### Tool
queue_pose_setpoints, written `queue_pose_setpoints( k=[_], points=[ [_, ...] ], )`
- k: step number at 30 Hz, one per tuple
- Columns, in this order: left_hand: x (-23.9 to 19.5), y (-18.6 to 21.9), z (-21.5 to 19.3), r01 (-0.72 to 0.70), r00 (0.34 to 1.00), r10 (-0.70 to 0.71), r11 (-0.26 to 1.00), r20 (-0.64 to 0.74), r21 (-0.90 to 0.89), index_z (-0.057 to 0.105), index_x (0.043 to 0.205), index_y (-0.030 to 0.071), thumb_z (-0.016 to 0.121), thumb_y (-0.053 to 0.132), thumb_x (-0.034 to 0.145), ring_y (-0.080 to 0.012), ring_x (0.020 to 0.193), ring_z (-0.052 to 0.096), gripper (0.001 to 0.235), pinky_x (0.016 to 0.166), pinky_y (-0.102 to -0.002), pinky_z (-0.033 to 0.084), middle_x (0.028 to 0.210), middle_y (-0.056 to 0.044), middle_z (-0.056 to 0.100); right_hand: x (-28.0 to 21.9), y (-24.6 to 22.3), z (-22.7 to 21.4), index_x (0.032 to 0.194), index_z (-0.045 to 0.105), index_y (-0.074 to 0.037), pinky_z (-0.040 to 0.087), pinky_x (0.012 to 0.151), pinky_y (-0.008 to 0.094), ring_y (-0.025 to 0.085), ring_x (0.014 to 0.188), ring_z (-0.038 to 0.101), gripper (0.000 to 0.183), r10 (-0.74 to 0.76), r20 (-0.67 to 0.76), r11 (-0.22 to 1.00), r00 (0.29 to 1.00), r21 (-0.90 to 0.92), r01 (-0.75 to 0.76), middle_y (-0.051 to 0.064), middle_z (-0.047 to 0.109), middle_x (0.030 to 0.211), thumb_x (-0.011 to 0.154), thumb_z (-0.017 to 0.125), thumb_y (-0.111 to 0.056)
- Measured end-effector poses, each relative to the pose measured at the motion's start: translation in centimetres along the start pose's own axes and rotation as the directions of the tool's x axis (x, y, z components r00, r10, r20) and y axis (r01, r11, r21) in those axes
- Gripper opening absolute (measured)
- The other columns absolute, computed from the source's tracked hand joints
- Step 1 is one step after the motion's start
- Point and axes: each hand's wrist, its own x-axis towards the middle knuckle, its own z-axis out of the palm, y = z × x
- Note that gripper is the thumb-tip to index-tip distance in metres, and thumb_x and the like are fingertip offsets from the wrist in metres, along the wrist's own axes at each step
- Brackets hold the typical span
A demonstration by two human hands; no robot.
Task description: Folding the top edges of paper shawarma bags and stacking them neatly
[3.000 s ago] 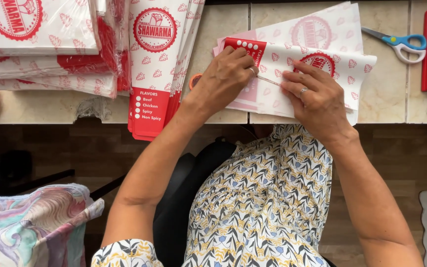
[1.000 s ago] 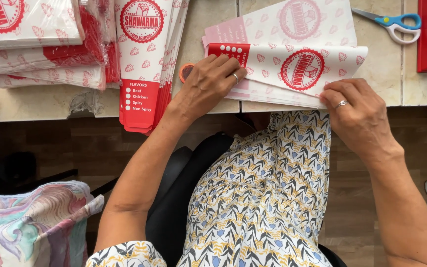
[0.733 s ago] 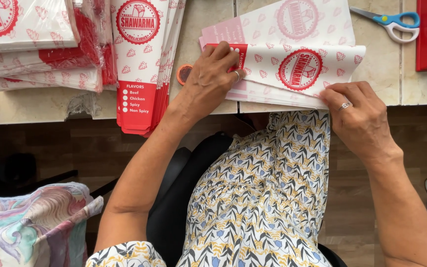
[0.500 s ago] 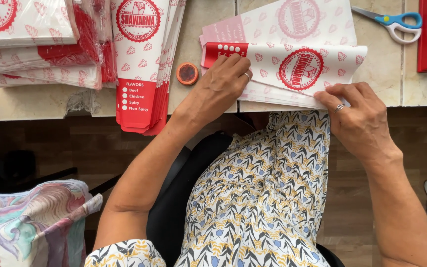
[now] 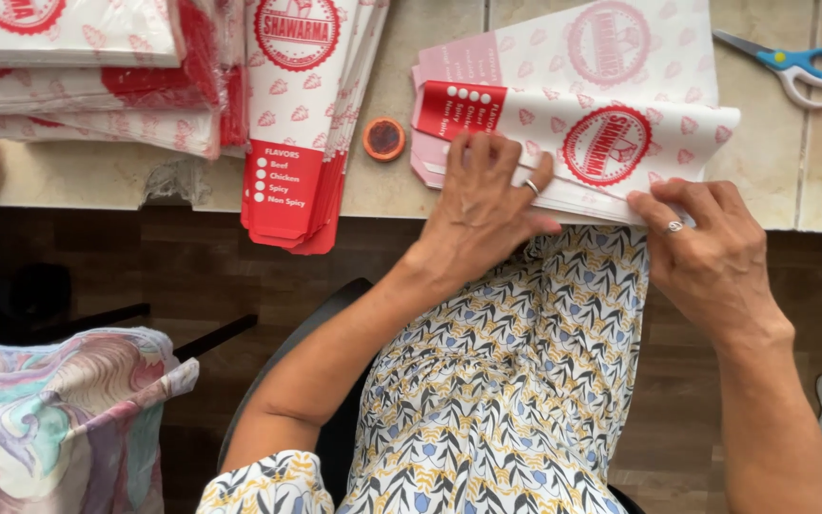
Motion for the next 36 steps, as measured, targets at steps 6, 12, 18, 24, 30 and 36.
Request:
queue_pose_setpoints(
  k=[6, 12, 18, 24, 30, 36],
  points=[
    [-0.7, 0.5, 1.1, 0.011, 0.999, -0.005, 0.993, -0.051, 0.118, 0.033, 0.150, 0.038, 0.074, 0.101, 0.079, -0.0391, 0.121, 0.046, 0.103, 0.111, -0.060, 0.038, 0.132, -0.021, 0.040, 2.8, 1.3, 0.1, 0.114, 0.083, -0.022, 0.057, 0.074, 0.032, 0.021, 0.100, 0.070, 0.031, 0.066, 0.154, 0.980, 0.986, -0.194, -0.035, -0.001, 0.077, 0.118, 0.088, 0.073, -0.008],
    [-0.7, 0.5, 1.7, 0.036, 0.989, -0.028, 0.998, -0.145, 0.055, 0.048, 0.136, 0.037, 0.074, 0.090, 0.079, -0.0430, 0.123, 0.047, 0.082, 0.111, -0.065, 0.041, 0.132, -0.020, 0.047, 17.6, -8.8, 5.3, 0.110, 0.078, -0.001, 0.059, 0.093, 0.043, 0.036, 0.113, 0.067, 0.023, -0.195, -0.090, 0.885, 0.977, 0.414, 0.215, 0.022, 0.067, 0.128, 0.092, 0.084, -0.014],
    [-0.9, 0.9, 2.9, 0.084, 0.971, -0.092, 0.995, -0.220, -0.046, 0.069, 0.118, 0.038, 0.077, 0.084, 0.073, -0.0466, 0.123, 0.046, 0.065, 0.112, -0.066, 0.039, 0.133, -0.016, 0.048, 21.0, -11.3, 10.3, 0.097, 0.072, -0.002, 0.056, 0.081, 0.043, 0.042, 0.098, 0.068, 0.007, -0.243, -0.158, 0.782, 0.957, 0.553, 0.289, 0.019, 0.066, 0.101, 0.093, 0.076, -0.004],
    [-0.9, 0.4, 0.3, 0.044, 0.990, -0.041, 0.999, -0.138, 0.019, 0.060, 0.131, 0.038, 0.064, 0.083, 0.082, -0.0401, 0.121, 0.053, 0.067, 0.110, -0.062, 0.040, 0.122, -0.015, 0.058, 17.4, -3.2, 2.3, 0.111, 0.069, 0.008, 0.055, 0.091, 0.044, 0.038, 0.108, 0.064, 0.016, -0.258, -0.025, 0.832, 0.966, 0.502, 0.236, 0.021, 0.072, 0.117, 0.100, 0.081, 0.007],
    [-0.9, 0.1, 0.1, 0.034, 0.996, -0.031, 0.999, -0.078, 0.042, 0.044, 0.143, 0.038, 0.065, 0.087, 0.087, -0.0371, 0.122, 0.050, 0.077, 0.111, -0.060, 0.042, 0.125, -0.013, 0.051, 17.4, -2.2, 5.4, 0.110, 0.073, 0.011, 0.056, 0.097, 0.043, 0.036, 0.109, 0.068, 0.017, -0.148, -0.070, 0.688, 0.986, 0.709, 0.154, 0.025, 0.074, 0.114, 0.096, 0.083, 0.011],
    [-0.7, 0.9, 1.4, 0.070, 0.996, -0.073, 0.996, -0.052, -0.061, 0.054, 0.134, 0.046, 0.063, 0.080, 0.083, -0.0291, 0.107, 0.055, 0.063, 0.112, -0.062, 0.037, 0.111, 0.004, 0.064, 22.1, -4.7, 8.9, 0.108, 0.074, 0.007, 0.058, 0.092, 0.042, 0.035, 0.108, 0.066, 0.018, -0.296, -0.126, 0.642, 0.947, 0.707, 0.295, 0.021, 0.073, 0.112, 0.092, 0.082, 0.010]
  ],
)
